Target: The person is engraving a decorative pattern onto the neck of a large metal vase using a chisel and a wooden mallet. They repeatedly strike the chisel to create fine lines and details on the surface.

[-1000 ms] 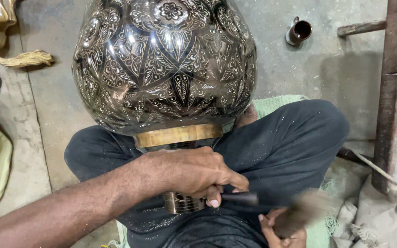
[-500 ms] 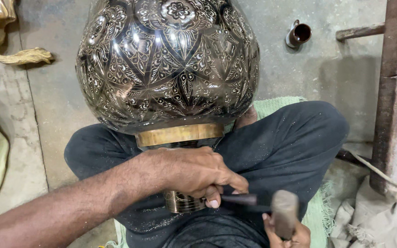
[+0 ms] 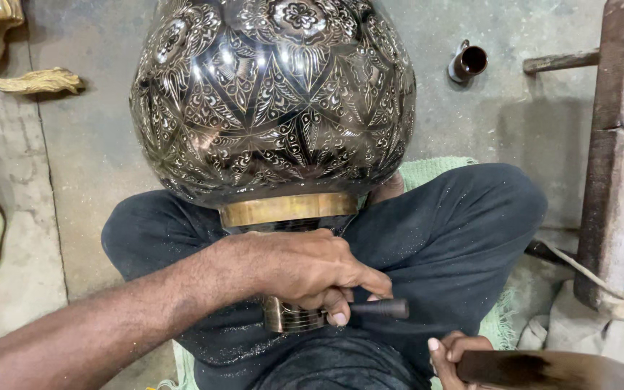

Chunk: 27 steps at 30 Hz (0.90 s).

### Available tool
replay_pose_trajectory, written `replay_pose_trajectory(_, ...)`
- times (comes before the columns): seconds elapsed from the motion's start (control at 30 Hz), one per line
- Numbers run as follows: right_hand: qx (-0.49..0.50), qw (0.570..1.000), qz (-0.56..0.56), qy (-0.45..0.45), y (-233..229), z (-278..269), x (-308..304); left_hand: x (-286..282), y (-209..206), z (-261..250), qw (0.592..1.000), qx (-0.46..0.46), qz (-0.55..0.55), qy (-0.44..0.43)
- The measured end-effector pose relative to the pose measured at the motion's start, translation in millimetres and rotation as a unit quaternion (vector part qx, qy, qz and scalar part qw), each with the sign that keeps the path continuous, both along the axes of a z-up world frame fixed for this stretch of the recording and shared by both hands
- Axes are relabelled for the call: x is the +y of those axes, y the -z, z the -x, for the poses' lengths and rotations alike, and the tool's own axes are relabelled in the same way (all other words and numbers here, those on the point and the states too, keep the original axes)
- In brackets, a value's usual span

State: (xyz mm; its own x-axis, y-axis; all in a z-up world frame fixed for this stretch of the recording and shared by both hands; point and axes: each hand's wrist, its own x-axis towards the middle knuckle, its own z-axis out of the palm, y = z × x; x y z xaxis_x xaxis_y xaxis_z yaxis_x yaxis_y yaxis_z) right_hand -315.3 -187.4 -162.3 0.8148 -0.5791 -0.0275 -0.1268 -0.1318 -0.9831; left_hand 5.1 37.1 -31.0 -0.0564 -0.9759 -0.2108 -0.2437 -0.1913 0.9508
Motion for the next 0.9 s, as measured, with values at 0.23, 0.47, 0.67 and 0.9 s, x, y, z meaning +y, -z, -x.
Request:
replay_pose_trajectory(0.23,0.039,0.997,0.012,-0.061,-13,-7,-6,9,-5,-3,0.999,-0.018,0.039,-0.007)
replay_pose_trajectory(0.47,0.252,0.962,0.079,-0.068,-51,-33,-19,39,-32,4,0.977,-0.036,-0.018,-0.21)
replay_pose_trajectory(0.67,0.219,0.957,0.131,-0.14,-99,-66,-43,108,-24,42,0.852,0.069,0.088,-0.511)
replay_pose_trajectory(0.9,0.29,0.88,0.299,-0.23,-182,-137,-54,122,18,93,0.739,0.242,0.123,-0.617)
